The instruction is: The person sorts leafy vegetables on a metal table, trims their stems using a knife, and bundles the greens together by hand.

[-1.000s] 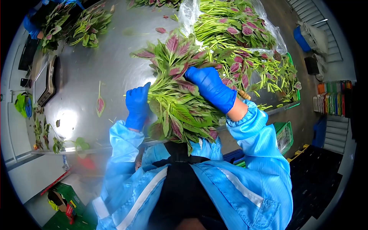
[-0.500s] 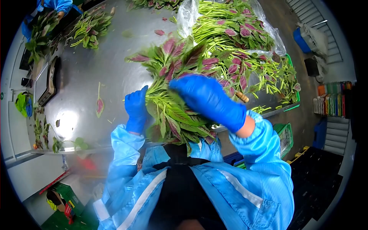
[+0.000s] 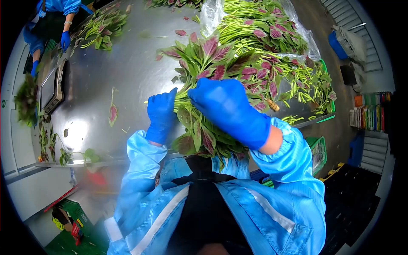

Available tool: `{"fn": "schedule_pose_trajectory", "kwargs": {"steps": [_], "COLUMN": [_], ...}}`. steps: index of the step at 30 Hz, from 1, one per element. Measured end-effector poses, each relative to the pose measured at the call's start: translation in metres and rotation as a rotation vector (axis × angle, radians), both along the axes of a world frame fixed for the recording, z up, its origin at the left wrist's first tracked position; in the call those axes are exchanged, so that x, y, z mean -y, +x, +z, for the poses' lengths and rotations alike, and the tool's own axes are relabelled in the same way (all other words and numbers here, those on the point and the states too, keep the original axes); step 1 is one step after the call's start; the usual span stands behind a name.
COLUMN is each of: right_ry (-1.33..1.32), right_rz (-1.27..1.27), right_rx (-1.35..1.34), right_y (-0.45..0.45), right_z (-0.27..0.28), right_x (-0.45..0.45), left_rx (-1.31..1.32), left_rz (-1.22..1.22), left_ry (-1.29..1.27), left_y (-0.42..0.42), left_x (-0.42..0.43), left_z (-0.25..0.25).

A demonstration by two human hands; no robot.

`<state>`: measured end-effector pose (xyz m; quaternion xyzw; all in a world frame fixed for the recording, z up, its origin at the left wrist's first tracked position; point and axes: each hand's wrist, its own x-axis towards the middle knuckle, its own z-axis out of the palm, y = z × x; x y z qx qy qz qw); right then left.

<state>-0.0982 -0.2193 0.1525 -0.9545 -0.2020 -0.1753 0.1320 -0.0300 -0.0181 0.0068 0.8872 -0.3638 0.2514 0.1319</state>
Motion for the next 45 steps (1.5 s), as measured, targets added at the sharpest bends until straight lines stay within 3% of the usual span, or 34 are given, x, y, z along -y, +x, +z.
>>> {"fn": "schedule_pose_trajectory", "kwargs": {"steps": [4, 11, 15, 17, 21, 22, 25, 28, 31, 34, 37, 38, 41, 45], "right_ry": [-0.409, -0.409, -0.273, -0.138, 0.295, 0.484, 0.198, 0.354, 0.332, 0.041, -0.027, -0.031, -0.315, -0.200], "right_rz": [-0.139, 0.021, 0.001, -0.207, -0.460, -0.545, -0.585, -0.442, -0.226, -0.121, -0.023, 0.044, -0.066, 0.069], "right_rx": [-0.106, 0.092, 0.101, 0.139, 0.560, 0.547, 0.167, -0.293, -0.315, -0.407, -0.356, -0.201, -0.018, 0.041], "right_y": [0.019, 0.032, 0.034, 0.037, 0.029, 0.032, 0.012, 0.003, 0.015, 0.033, 0.046, 0.047, 0.051, 0.058], "right_z": [-0.042, -0.074, -0.080, -0.045, 0.020, 0.024, 0.009, 0.009, -0.008, -0.015, -0.045, -0.057, -0.069, -0.072], "right_x": [-0.010, -0.014, -0.014, -0.004, 0.086, 0.109, 0.131, 0.091, 0.070, 0.055, 0.042, 0.040, 0.026, 0.023], "left_rx": [0.004, -0.049, -0.042, -0.027, -0.109, -0.120, -0.162, -0.066, -0.043, -0.037, -0.072, -0.072, -0.080, -0.107], "left_rz": [-0.016, 0.015, 0.004, 0.020, 0.061, 0.069, 0.038, 0.110, 0.090, 0.033, 0.027, 0.023, 0.017, 0.019], "left_ry": [0.015, 0.060, 0.026, 0.047, 0.020, -0.004, -0.078, 0.021, 0.005, 0.014, 0.023, 0.025, 0.025, 0.029], "left_y": [-0.003, -0.006, -0.003, -0.003, 0.001, 0.000, -0.004, 0.004, 0.006, 0.007, 0.005, 0.005, 0.005, 0.007], "left_x": [0.008, 0.008, 0.006, 0.004, -0.005, -0.004, 0.000, -0.004, -0.005, -0.001, 0.003, 0.004, 0.007, 0.005], "left_z": [0.007, 0.004, -0.007, -0.004, 0.005, 0.010, 0.027, 0.009, 0.004, 0.005, 0.007, 0.008, 0.010, 0.010]}}
